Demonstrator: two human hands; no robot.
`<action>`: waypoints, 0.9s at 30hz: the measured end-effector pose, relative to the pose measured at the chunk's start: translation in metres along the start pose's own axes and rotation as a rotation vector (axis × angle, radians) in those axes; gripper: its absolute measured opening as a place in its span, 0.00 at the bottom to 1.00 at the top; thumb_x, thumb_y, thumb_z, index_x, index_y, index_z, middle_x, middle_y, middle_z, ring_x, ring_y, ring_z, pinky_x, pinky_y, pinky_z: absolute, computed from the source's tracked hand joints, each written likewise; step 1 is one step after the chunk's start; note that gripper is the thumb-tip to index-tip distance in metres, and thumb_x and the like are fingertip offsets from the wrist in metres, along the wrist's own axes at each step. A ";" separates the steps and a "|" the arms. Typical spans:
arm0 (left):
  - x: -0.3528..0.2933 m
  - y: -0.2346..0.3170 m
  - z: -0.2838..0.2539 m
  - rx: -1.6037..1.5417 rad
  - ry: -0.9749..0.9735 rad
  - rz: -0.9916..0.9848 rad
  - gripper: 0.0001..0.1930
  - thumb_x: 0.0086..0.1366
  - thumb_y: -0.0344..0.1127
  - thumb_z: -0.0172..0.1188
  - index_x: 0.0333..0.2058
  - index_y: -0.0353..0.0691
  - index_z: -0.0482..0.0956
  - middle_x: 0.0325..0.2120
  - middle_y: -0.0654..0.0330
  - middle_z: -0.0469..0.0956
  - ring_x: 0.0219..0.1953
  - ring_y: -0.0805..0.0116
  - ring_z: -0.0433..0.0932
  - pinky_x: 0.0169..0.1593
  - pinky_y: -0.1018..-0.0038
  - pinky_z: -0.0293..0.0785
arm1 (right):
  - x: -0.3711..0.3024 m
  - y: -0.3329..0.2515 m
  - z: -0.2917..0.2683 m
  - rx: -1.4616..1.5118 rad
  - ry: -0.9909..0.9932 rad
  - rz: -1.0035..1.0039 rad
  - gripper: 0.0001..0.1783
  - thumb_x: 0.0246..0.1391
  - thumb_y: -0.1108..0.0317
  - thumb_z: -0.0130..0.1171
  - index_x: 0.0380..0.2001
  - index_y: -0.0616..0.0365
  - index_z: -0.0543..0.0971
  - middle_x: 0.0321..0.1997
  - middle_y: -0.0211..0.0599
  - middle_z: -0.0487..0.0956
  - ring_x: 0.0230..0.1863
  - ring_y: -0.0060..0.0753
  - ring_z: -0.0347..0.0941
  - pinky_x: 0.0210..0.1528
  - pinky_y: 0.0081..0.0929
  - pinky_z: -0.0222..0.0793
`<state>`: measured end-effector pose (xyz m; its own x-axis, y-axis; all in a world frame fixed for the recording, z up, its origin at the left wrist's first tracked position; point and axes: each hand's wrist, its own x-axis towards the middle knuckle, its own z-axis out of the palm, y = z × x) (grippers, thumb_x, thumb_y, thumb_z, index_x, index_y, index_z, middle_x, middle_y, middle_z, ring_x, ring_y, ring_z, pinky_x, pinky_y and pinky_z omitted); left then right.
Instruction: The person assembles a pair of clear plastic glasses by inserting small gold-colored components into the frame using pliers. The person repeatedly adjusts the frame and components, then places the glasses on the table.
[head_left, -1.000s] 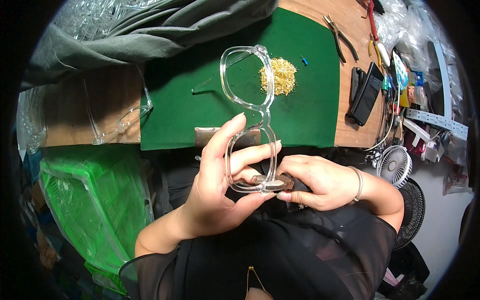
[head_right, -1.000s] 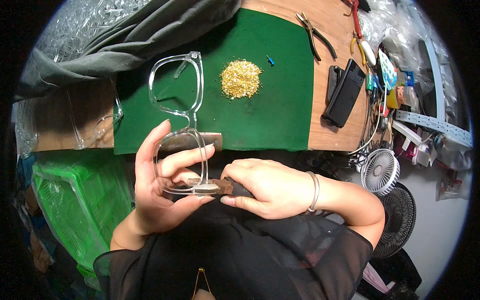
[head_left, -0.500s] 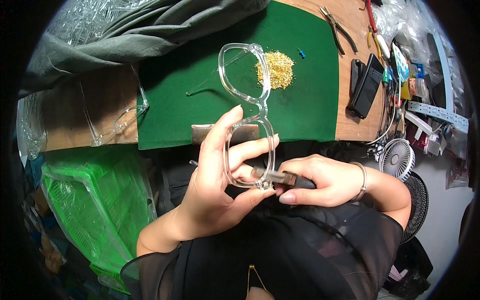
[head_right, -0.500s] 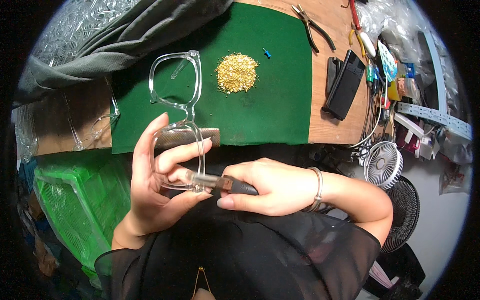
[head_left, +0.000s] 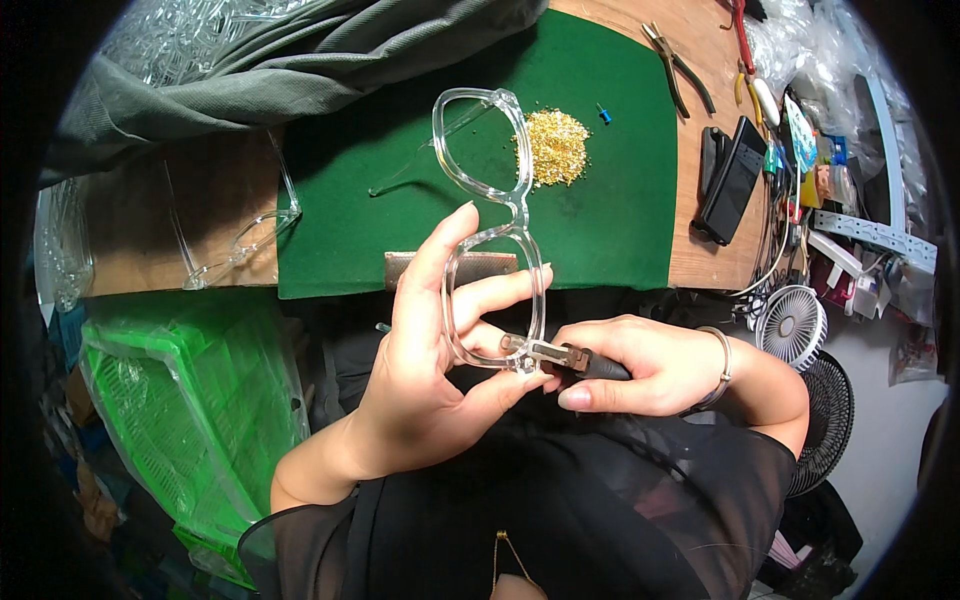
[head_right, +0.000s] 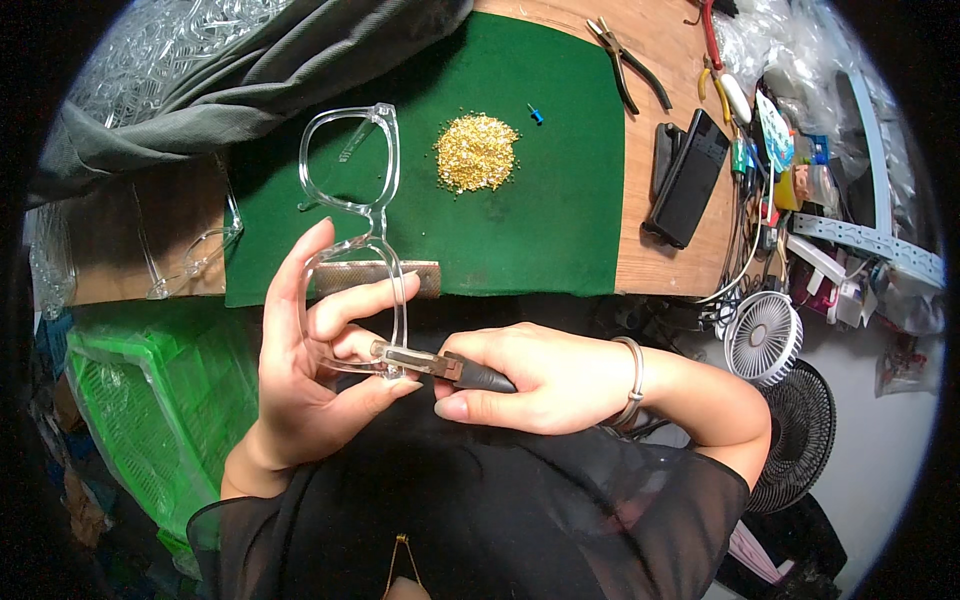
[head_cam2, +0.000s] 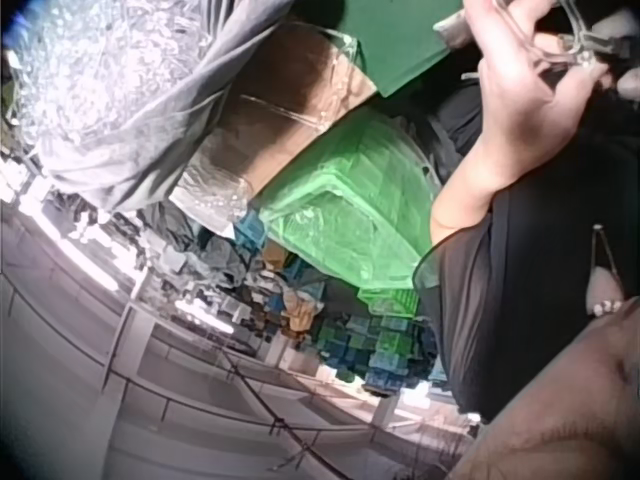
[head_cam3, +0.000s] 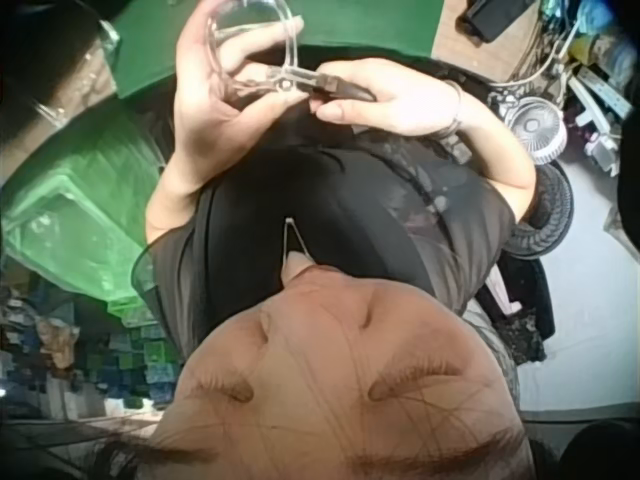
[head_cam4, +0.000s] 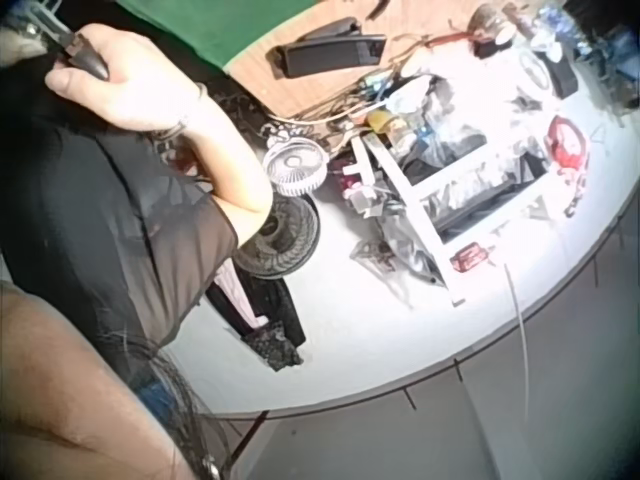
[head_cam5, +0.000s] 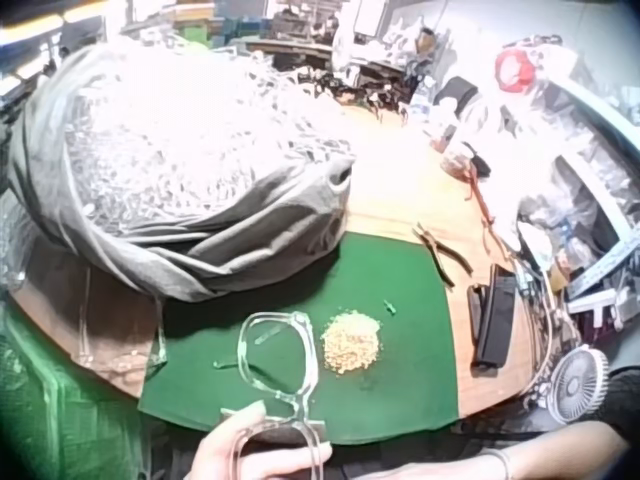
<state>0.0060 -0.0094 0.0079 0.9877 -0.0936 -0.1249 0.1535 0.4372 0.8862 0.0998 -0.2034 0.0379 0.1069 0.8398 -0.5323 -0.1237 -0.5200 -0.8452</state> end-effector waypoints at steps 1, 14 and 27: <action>0.000 0.000 0.000 0.005 0.005 -0.004 0.52 0.47 0.14 0.63 0.64 0.39 0.35 0.51 0.41 0.69 0.36 0.69 0.80 0.41 0.77 0.76 | 0.000 0.000 0.001 -0.025 0.018 -0.018 0.18 0.57 0.54 0.53 0.36 0.60 0.72 0.31 0.40 0.75 0.32 0.36 0.72 0.36 0.31 0.67; -0.004 -0.008 0.008 -0.085 0.128 -0.028 0.53 0.45 0.14 0.65 0.63 0.39 0.37 0.51 0.37 0.68 0.34 0.68 0.80 0.39 0.79 0.76 | 0.000 -0.008 0.011 -0.310 0.177 0.122 0.20 0.52 0.55 0.57 0.21 0.64 0.71 0.17 0.51 0.73 0.24 0.55 0.73 0.28 0.40 0.68; 0.004 0.009 -0.008 0.020 -0.055 0.088 0.49 0.52 0.14 0.59 0.63 0.40 0.32 0.54 0.36 0.64 0.38 0.67 0.80 0.45 0.75 0.76 | -0.001 -0.020 -0.010 0.113 -0.076 0.119 0.18 0.60 0.55 0.50 0.42 0.60 0.72 0.33 0.30 0.73 0.35 0.21 0.67 0.41 0.21 0.65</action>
<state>0.0112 0.0010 0.0120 0.9942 -0.1050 -0.0217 0.0648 0.4276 0.9016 0.1122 -0.1959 0.0551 0.0106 0.7849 -0.6195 -0.2413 -0.5992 -0.7633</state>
